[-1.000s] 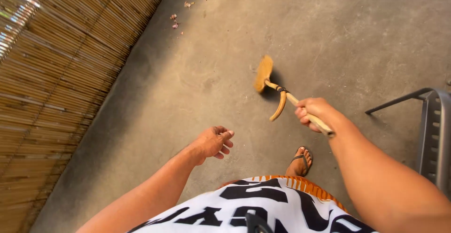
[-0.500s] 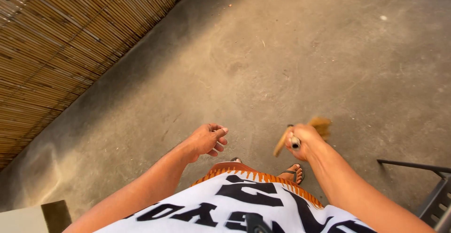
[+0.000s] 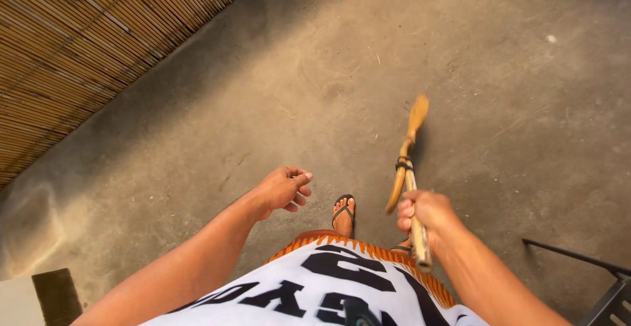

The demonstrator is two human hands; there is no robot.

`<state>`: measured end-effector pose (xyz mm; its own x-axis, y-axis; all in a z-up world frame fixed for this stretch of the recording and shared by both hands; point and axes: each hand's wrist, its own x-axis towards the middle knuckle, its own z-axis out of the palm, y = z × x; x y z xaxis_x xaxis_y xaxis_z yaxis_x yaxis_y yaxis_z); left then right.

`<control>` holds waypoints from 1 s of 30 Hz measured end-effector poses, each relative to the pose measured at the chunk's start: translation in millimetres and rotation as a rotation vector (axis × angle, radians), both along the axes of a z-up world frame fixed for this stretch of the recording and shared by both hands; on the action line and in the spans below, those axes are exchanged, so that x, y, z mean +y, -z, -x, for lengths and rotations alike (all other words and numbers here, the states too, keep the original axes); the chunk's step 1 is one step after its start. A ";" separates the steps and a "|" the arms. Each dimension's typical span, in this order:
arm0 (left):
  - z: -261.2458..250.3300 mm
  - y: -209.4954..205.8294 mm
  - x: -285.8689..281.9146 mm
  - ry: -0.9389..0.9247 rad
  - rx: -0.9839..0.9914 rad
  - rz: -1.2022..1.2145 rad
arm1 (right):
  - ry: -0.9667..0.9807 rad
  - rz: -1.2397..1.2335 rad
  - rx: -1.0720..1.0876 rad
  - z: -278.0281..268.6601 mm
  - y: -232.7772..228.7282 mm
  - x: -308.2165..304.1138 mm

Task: The person sweeps a concrete patio with a small broom, moving around furniture and gathering debris into a pile. They sweep the pile into a woven basket and continue cleaning the remaining area.

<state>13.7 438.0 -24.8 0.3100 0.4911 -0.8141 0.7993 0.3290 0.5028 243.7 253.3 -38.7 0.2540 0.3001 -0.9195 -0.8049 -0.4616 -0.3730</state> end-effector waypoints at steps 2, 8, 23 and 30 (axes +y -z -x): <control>2.2 0.5 11.7 -0.017 -0.007 0.007 | 0.066 -0.001 0.064 10.6 11.9 14.9; 13.8 -4.9 65.3 -0.027 -0.029 -0.022 | 0.365 -0.186 0.385 11.4 104.6 139.3; -34.7 10.6 116.2 0.191 0.001 -0.016 | -0.194 -0.144 -0.130 -79.8 64.3 44.2; -117.5 2.6 105.9 0.357 -0.067 -0.001 | 0.059 0.176 -0.260 -108.1 59.3 -99.7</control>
<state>131.3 543.9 -27.4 0.5150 0.3431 -0.7855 0.8288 0.0345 0.5584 351.8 153.6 -98.0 0.4998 0.1196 -0.8578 -0.7201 -0.4929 -0.4883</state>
